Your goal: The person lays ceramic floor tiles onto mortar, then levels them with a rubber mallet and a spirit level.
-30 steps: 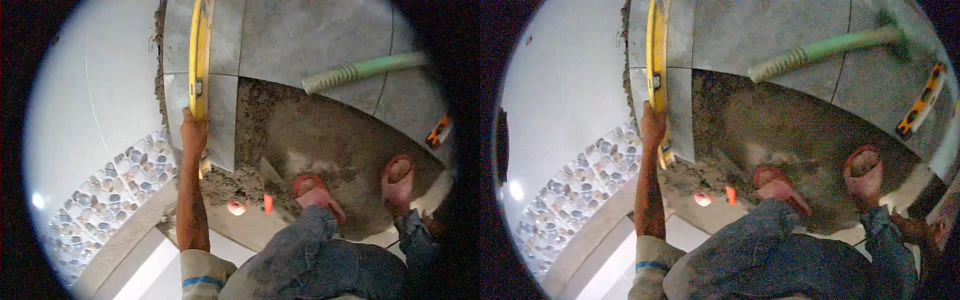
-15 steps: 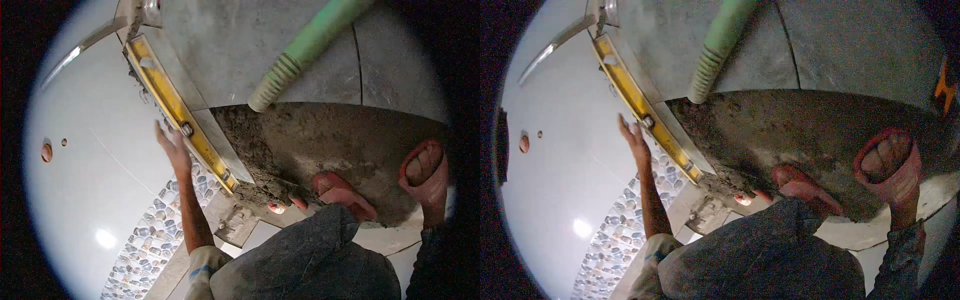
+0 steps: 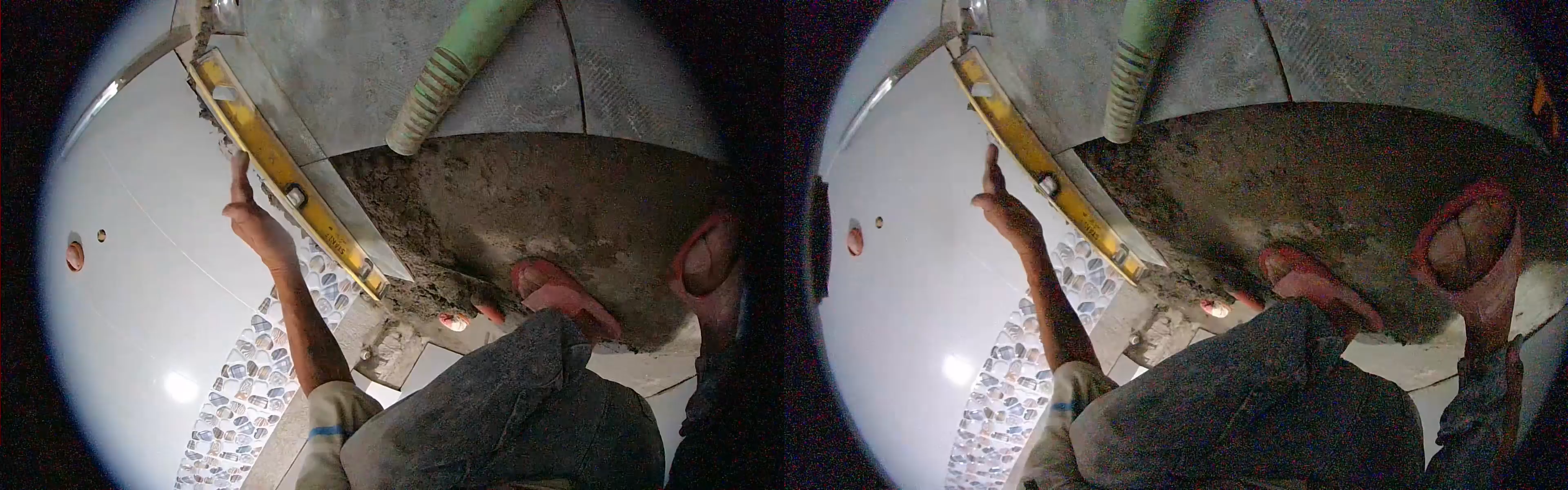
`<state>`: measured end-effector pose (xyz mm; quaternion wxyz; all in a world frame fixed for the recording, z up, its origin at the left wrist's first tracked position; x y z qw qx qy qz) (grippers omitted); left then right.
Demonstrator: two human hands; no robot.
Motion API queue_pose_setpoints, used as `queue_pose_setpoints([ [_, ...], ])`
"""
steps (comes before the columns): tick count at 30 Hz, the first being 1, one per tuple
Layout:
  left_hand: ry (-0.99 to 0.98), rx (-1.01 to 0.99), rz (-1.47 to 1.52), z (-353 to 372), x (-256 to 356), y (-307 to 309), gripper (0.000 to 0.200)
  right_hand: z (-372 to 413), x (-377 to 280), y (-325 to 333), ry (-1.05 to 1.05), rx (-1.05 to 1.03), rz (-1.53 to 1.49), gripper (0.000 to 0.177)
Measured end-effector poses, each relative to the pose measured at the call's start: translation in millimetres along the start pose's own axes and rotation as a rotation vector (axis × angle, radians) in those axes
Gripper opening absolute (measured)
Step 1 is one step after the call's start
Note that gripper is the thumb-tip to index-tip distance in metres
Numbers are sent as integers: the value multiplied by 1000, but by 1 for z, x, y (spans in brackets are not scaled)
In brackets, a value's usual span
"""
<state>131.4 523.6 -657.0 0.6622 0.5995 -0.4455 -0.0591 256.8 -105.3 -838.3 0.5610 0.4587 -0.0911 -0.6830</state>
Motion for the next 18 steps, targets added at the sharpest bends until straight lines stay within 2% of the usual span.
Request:
queue_pose_setpoints([
  [1,5,0,1,6,-3,2,75,-4,-10,3,25,14,49,133],
  [3,69,10,-93,16,-12,5,88,-12,-26,9,80,46,147,131],
  [5,83,24,-80,19,-18,10,88,-13,-28,12,109,61,197,130],
  [8,85,42,-74,20,-21,17,88,-10,-29,14,117,99,185,131],
  [10,76,57,-75,23,-21,20,88,-14,-43,14,16,129,4,129],
  [12,76,139,22,28,-21,27,65,-17,-59,15,91,56,-97,122],
  [13,77,185,38,34,-22,35,65,-20,-70,21,167,-13,-190,115],
  [15,273,197,-285,63,-38,49,53,-33,-98,46,364,-128,-324,101],
  [17,391,186,-196,104,-74,67,67,-22,-113,36,341,284,64,94],
  [18,425,132,-306,123,-81,72,77,-22,-137,42,427,337,92,94],
])
Point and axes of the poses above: each hand's wrist, its own z-axis away from the middle knuckle, its own y-axis out of the back of the hand, x = y × z, the point moved 6 cm from there along -z, towards the middle knuckle, and after that the axes turned 9 degrees about x, right-handed, at the moved point
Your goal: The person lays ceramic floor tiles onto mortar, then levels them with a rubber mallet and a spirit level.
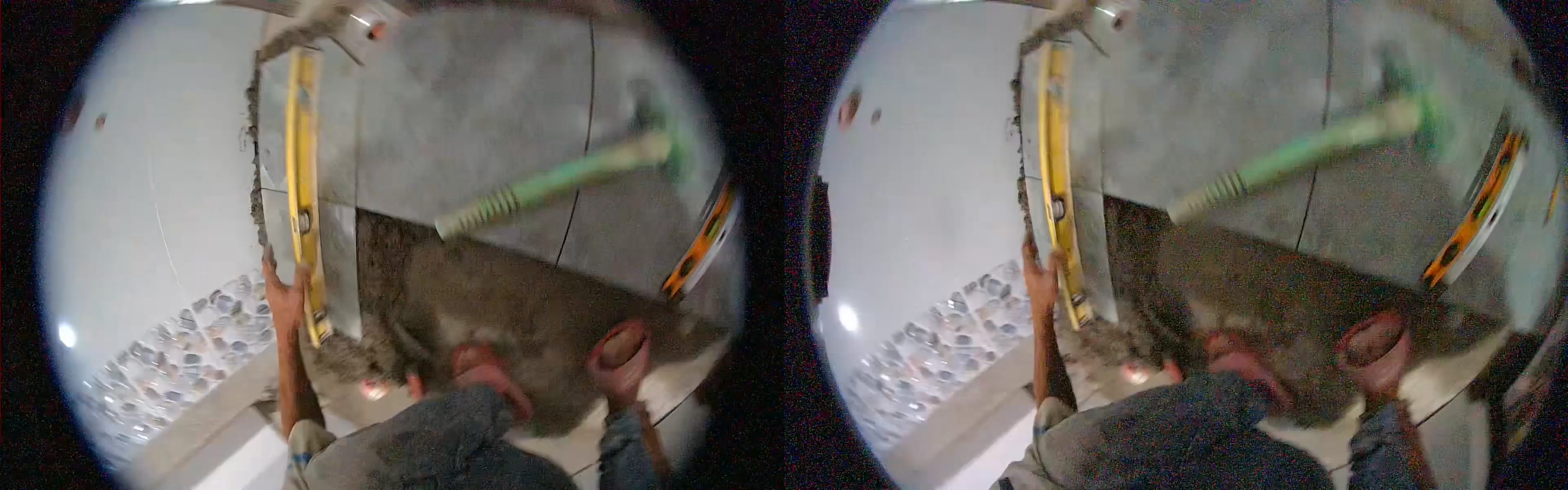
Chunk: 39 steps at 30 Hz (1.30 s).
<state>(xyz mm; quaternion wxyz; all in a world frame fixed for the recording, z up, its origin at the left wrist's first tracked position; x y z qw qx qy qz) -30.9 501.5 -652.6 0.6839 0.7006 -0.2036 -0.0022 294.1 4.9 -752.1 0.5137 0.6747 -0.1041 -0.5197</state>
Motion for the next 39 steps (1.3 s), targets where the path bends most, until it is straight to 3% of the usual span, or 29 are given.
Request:
queue_pose_setpoints([
  [1,31,-41,-120,13,-12,-3,88,-8,-15,1,-104,-26,-67,77],
  [2,71,21,-54,21,-15,-2,88,-14,-30,-1,-208,-63,-135,60],
  [4,172,-176,-201,35,-26,-8,99,-33,-49,-6,-430,-171,-284,28],
  [5,211,-139,-154,37,-30,-11,99,-58,-58,4,-362,-161,-263,28],
  [7,228,-101,-242,41,-34,-19,103,-94,-96,22,-100,-475,-113,31],
  [8,195,-46,-241,39,-28,-18,78,-108,-116,35,15,-632,-19,33],
  [9,223,-44,-201,40,-39,-24,78,-119,-134,49,116,-786,79,35],
  [11,124,71,-253,40,-58,-36,45,-130,-165,74,276,-1076,292,39],
  [12,124,79,-214,41,-51,-32,45,-142,-176,75,372,-1021,334,40],
  [14,106,170,-167,41,-24,-4,24,-163,-210,81,491,-956,424,43],
  [15,2,220,-154,42,-8,5,22,-170,-231,88,519,-951,477,45],
  [17,-75,53,52,43,22,16,22,-178,-249,97,828,-766,389,56],
  [21,-290,55,119,29,112,28,21,-223,-281,120,1026,-99,642,76],
  [23,-584,69,140,16,177,37,19,-237,-303,141,1002,56,562,72],
  [24,-605,53,147,8,205,41,19,-243,-307,143,975,57,569,72],
  [26,-823,36,176,2,264,53,16,-235,-308,127,1094,-238,390,72],
  [27,-862,-49,115,-5,289,50,24,-238,-298,122,1050,-240,385,72],
  [29,-941,-148,93,-5,337,34,36,-256,-264,125,769,-340,322,43],
  [30,-1024,164,117,-1,361,45,42,-263,-251,144,825,-241,115,34],
  [31,-1072,494,147,4,378,56,47,-265,-232,160,801,-224,141,34],
  [33,-989,512,276,17,383,36,55,-281,-179,201,444,-135,306,33],
  [35,-887,511,380,30,375,-2,62,-280,-128,230,428,-64,274,33],
  [37,-908,-14,163,43,366,-78,74,-277,-83,245,172,-30,296,33],
  [39,-832,-207,109,58,362,-104,77,-271,-42,251,349,136,317,35],
])
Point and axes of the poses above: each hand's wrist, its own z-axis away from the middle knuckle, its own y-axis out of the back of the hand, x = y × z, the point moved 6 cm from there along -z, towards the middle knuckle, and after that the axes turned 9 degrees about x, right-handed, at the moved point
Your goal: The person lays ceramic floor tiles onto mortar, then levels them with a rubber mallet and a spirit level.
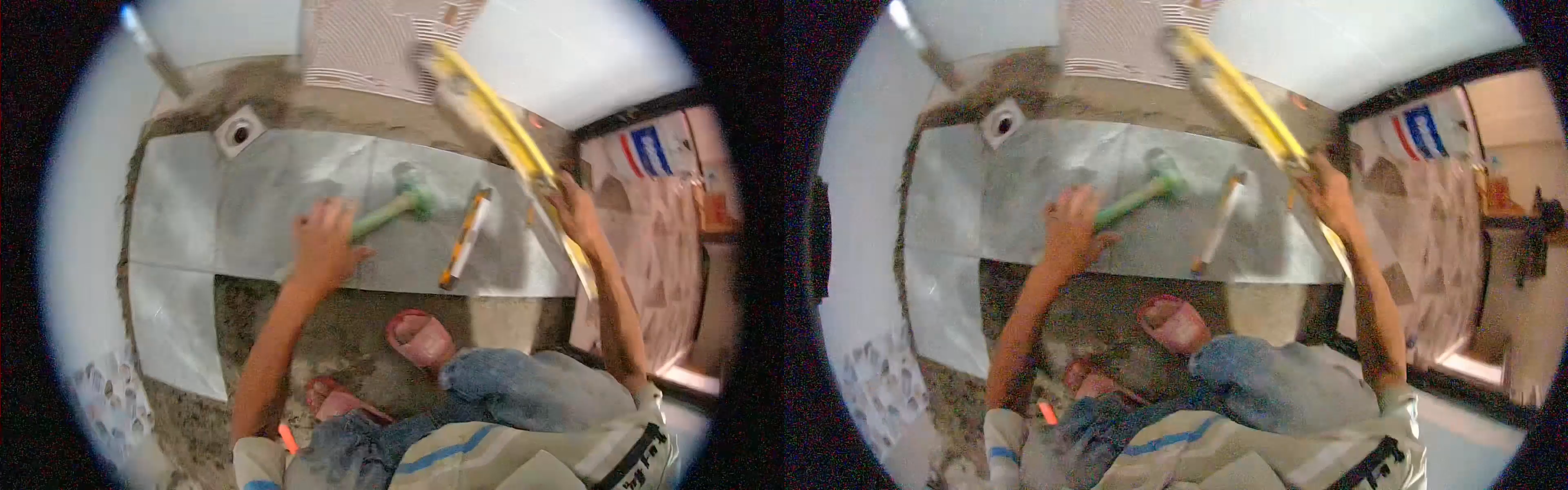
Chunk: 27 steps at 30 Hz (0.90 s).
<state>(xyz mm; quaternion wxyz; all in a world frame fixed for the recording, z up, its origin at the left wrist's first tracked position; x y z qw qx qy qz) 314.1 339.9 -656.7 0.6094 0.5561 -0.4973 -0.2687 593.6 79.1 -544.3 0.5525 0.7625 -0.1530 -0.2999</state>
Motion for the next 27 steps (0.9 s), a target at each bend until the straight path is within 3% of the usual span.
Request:
queue_pose_setpoints([
  [2,9,23,24,6,1,-9,79,22,66,-43,-663,39,-1062,36],
  [3,34,-13,26,5,3,-11,77,28,56,-23,-379,12,-418,34],
  [4,64,-44,34,3,7,-13,75,22,39,-18,-468,-136,-448,35],
  [5,76,-86,53,0,7,-23,68,23,67,-21,-304,-141,-339,35],
  [6,111,-122,58,-1,3,-37,62,51,114,-44,-549,-148,-583,36],
  [8,88,-106,122,1,1,-77,37,38,115,-48,-404,-200,-633,39],
  [11,122,18,90,0,0,-83,38,12,129,-44,-246,-133,-582,49],
  [13,148,8,128,-3,5,-78,44,-8,195,-85,27,-44,-303,48],
  [14,169,17,118,1,8,-79,44,-15,211,-106,49,-50,-314,48],
  [16,152,41,-10,3,12,-75,52,-33,224,-136,-154,-180,-911,47],
  [17,166,55,-17,6,14,-73,52,-40,149,-119,197,-148,-646,40],
  [18,165,68,-39,11,15,-70,54,-53,97,-118,223,-145,-656,40],
  [20,179,97,-76,22,17,-70,56,-68,34,-135,50,-381,-743,30],
  [21,149,232,-111,30,19,-63,63,-72,4,-133,131,-374,-731,24],
  [22,114,362,-144,41,25,-54,72,-80,-12,-138,145,-377,-728,24],
  [24,111,441,-139,76,32,-34,71,-89,-38,-159,258,-320,-368,38],
  [25,102,508,-133,99,33,-21,70,-91,-54,-167,350,-235,-408,30],
  [27,167,521,-42,148,26,-10,66,-105,-29,-216,322,-267,-424,25],
])
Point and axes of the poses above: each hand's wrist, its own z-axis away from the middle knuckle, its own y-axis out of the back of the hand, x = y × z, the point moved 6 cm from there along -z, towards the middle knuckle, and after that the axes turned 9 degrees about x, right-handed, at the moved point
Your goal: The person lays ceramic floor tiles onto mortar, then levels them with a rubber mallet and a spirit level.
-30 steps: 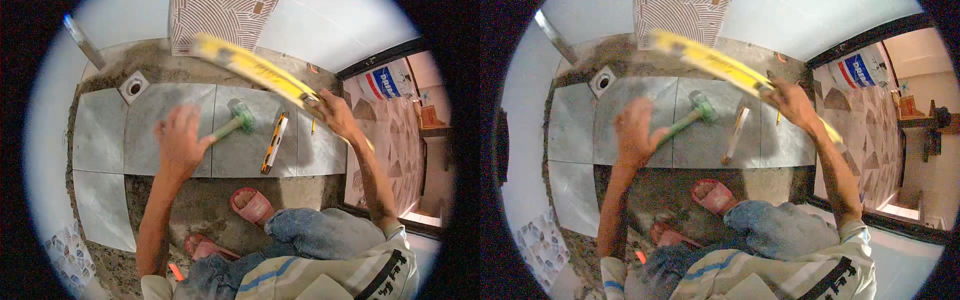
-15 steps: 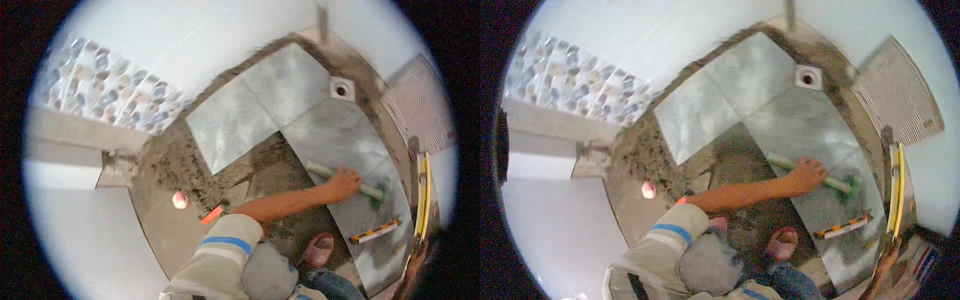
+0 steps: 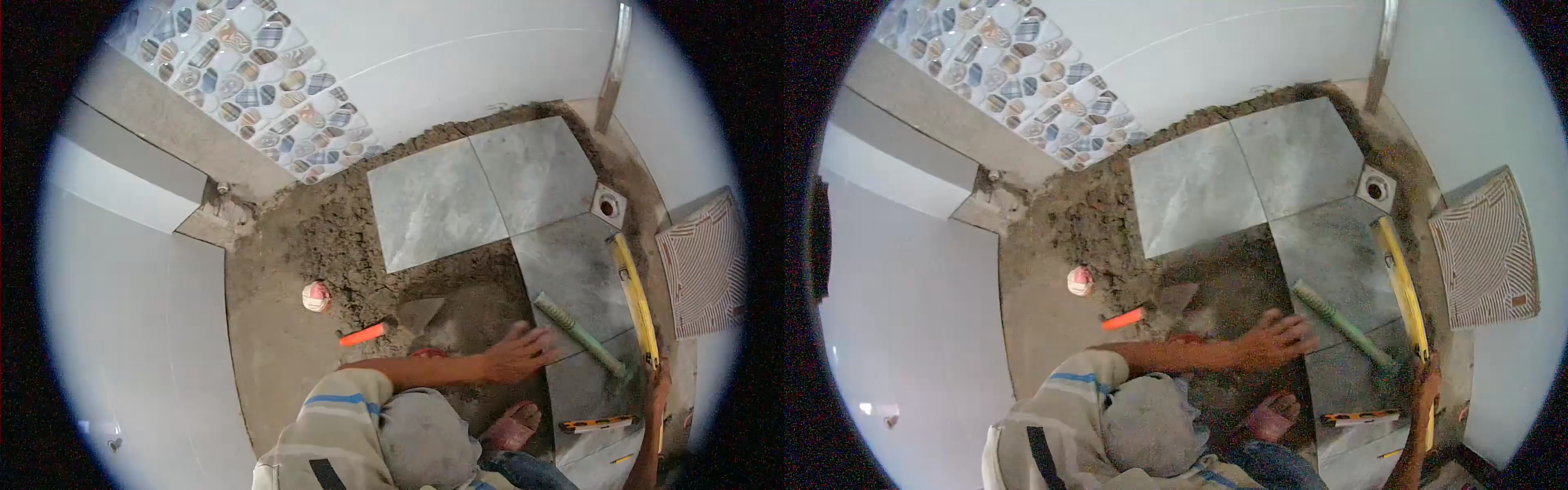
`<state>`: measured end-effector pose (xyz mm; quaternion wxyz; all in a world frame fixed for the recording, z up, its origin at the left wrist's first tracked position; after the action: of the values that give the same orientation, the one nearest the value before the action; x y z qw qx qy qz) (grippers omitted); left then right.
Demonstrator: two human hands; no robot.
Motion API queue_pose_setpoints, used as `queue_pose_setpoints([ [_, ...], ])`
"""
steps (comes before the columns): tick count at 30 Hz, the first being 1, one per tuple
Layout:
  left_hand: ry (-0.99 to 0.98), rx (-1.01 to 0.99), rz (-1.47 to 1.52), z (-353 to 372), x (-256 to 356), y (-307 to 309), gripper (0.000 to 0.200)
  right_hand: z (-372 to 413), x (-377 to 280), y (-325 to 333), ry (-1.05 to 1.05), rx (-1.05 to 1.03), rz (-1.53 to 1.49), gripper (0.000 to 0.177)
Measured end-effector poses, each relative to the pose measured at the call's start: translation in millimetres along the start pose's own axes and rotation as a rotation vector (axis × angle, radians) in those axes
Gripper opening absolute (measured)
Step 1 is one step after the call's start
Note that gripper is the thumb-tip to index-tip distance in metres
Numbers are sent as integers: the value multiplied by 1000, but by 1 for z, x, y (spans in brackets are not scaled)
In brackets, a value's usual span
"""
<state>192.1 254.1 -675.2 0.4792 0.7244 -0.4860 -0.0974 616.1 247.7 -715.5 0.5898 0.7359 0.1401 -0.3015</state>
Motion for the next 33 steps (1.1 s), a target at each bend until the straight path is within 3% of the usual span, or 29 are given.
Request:
queue_pose_setpoints([
  [1,78,8,-25,19,-10,19,65,-2,20,-9,-48,-17,-1,21],
  [4,439,-113,-102,82,-41,71,60,-14,-29,-20,44,-131,91,16],
  [8,701,-76,-391,169,-54,128,61,-19,-56,-30,60,-102,35,16],
  [10,793,-56,-405,189,-50,147,59,-24,-47,-34,327,31,183,18],
  [11,863,-41,-422,200,-49,157,57,-27,-43,-33,340,16,181,18],
  [13,923,-38,-433,216,-47,166,57,-35,-19,-36,45,-217,206,19],
  [17,1024,-135,-496,249,-54,168,58,-30,-67,-31,-22,-313,182,31],
  [20,1014,-168,-517,262,-66,163,59,-25,-82,-29,-90,-359,180,41],
  [22,1018,-191,-515,246,-76,170,59,-22,-67,-28,-168,-282,159,55],
  [24,1021,-234,-494,235,-99,168,59,-19,-95,-25,-234,-233,85,66],
  [25,990,-231,-456,225,-112,164,59,-21,15,-28,23,-219,281,71],
  [26,973,-245,-494,209,-124,167,60,-27,-35,-27,-104,-161,527,71],
  [31,816,-288,-527,117,-183,142,60,-33,-155,-57,187,186,617,59],
  [33,518,-279,-439,71,-198,110,56,-20,-203,-84,202,178,581,60],
])
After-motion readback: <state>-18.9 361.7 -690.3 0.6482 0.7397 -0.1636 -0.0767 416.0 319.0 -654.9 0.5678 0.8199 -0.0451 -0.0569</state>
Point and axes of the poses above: each hand's wrist, its own z-axis away from the middle knuckle, its own y-axis out of the back of the hand, x = y × z, the point moved 6 cm from there along -z, towards the middle knuckle, and after that the axes turned 9 degrees about x, right-handed, at the moved point
